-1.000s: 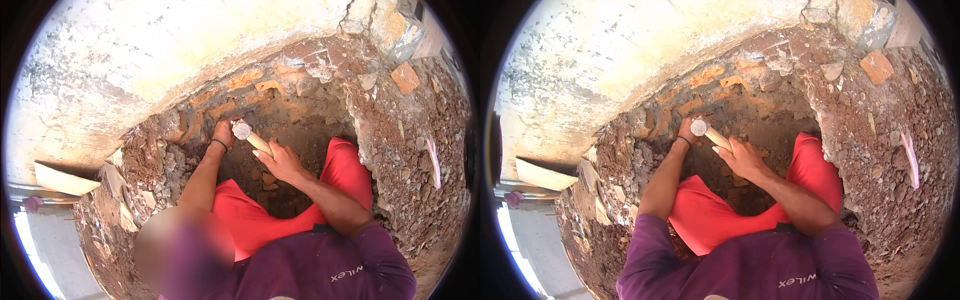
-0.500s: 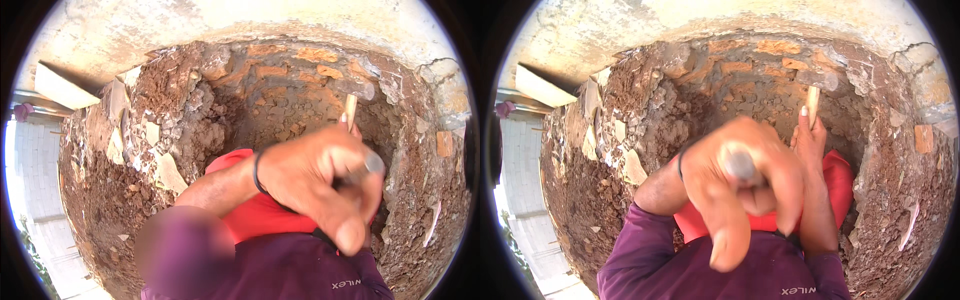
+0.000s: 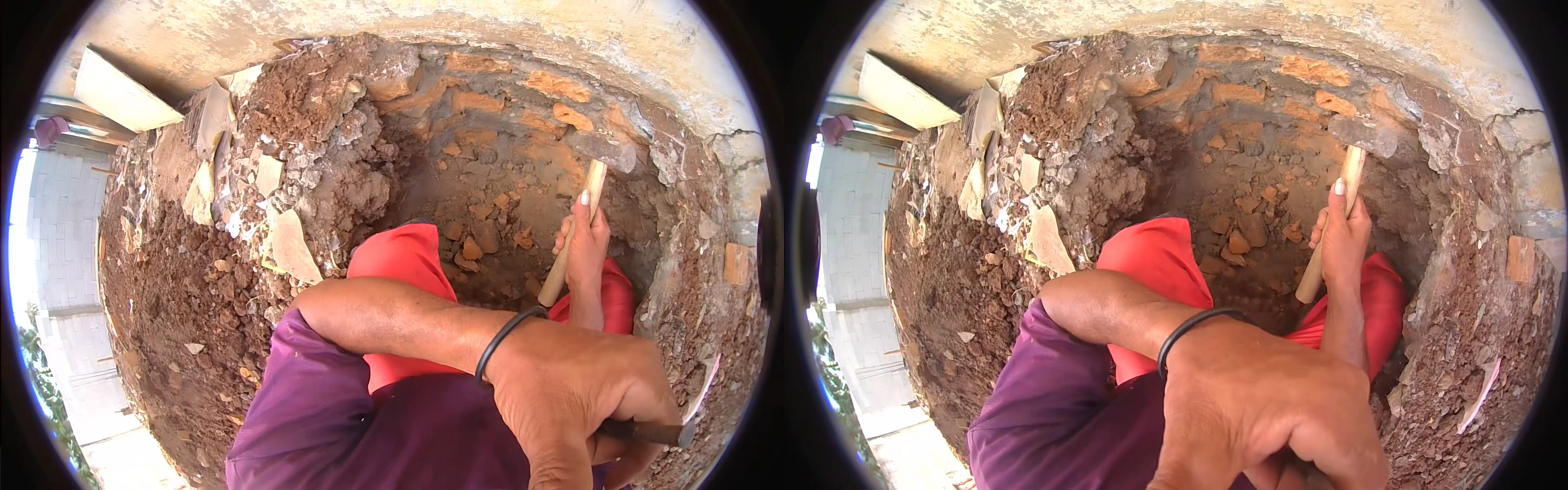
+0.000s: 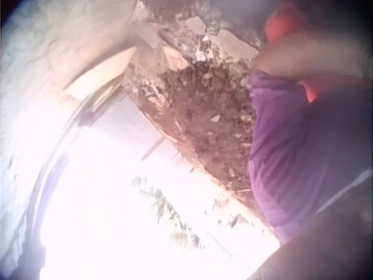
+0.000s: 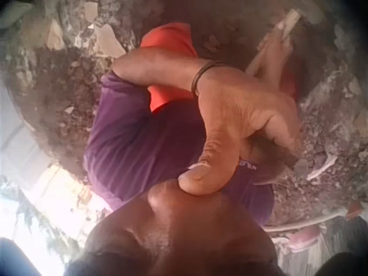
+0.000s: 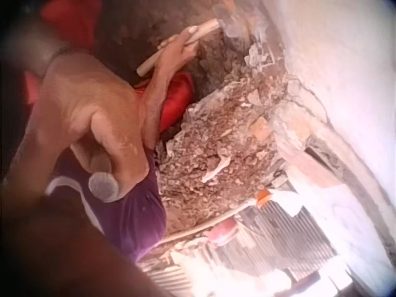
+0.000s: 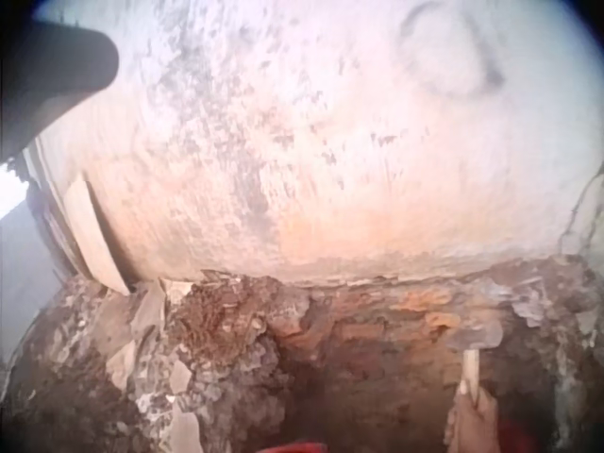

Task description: The person uses a hammer to break bricks and loosen soil inside a hole in the ground, removing pieces of debris by hand.

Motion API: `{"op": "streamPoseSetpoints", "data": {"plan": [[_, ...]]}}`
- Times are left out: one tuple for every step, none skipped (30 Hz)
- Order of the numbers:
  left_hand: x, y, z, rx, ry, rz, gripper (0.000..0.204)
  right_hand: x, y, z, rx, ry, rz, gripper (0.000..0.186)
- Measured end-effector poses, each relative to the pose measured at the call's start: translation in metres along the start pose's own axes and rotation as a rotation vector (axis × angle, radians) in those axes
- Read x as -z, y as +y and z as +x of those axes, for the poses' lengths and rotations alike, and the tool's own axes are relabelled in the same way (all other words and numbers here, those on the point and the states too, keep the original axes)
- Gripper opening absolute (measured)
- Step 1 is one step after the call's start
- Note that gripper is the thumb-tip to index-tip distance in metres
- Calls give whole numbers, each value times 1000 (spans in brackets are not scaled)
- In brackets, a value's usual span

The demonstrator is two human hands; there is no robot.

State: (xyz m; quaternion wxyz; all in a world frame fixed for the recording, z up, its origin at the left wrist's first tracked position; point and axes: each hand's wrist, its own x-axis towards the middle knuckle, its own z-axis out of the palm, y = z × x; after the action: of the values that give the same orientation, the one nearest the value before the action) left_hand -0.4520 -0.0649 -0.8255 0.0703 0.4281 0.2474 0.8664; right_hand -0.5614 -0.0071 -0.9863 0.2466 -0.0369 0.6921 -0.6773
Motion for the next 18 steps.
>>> {"op": "streamPoseSetpoints", "data": {"plan": [[-4, -6, 7, -186, -51, 36, 56, 4, 0, -1, -5, -9, -1, 40], [-11, -4, 3, -15, -27, -64, 55, 7, -1, -1, 3, 9, -1, 40], [-10, -3, 2, -4, -25, -63, 51, 7, -1, -2, 11, 26, -1, 40], [-8, 1, 0, 12, -20, -55, 48, 4, 0, -2, 6, 12, 29, 40], [-7, 9, 0, 20, -20, -49, 47, 3, -1, -3, 7, 10, 20, 40], [-3, 23, -4, 172, 17, 250, 36, 1, 0, -4, -10, 23, 6, 39], [6, 34, 3, 314, 12, 533, 26, 10, -8, -2, -3, 79, -14, 39], [21, 31, -3, 293, 12, 678, 26, 11, -1, 1, 1, 66, -16, 39], [35, 30, -15, 375, 134, 889, 30, 15, 11, 5, 1, 63, 127, 39], [53, 29, -30, 434, 258, 1154, 33, 12, 12, 8, 7, 47, 197, 39], [84, 26, -43, 465, 217, 1408, 31, 18, 8, 10, 26, 64, 257, 39], [102, 31, -52, 616, 243, 1718, 32, 13, 1, 7, 30, 65, 115, 40], [121, 33, -67, 806, 226, 1982, 35, 12, -4, 6, 30, 73, -27, 40], [139, 38, -75, 914, 330, 1948, 37, 16, -4, 6, -5, 83, -2, 42], [156, 47, -81, 1029, 434, 1913, 39, 18, -5, 7, 2, 88, 0, 42], [170, 58, -84, 1007, 575, 1938, 38, 18, -6, 7, -6, 94, 6, 42], [184, 70, -89, 987, 710, 1957, 38, 19, -5, 8, -17, 105, 18, 42], [197, 85, -95, 943, 807, 1970, 36, 20, -3, 10, -14, 92, 25, 43]]}}
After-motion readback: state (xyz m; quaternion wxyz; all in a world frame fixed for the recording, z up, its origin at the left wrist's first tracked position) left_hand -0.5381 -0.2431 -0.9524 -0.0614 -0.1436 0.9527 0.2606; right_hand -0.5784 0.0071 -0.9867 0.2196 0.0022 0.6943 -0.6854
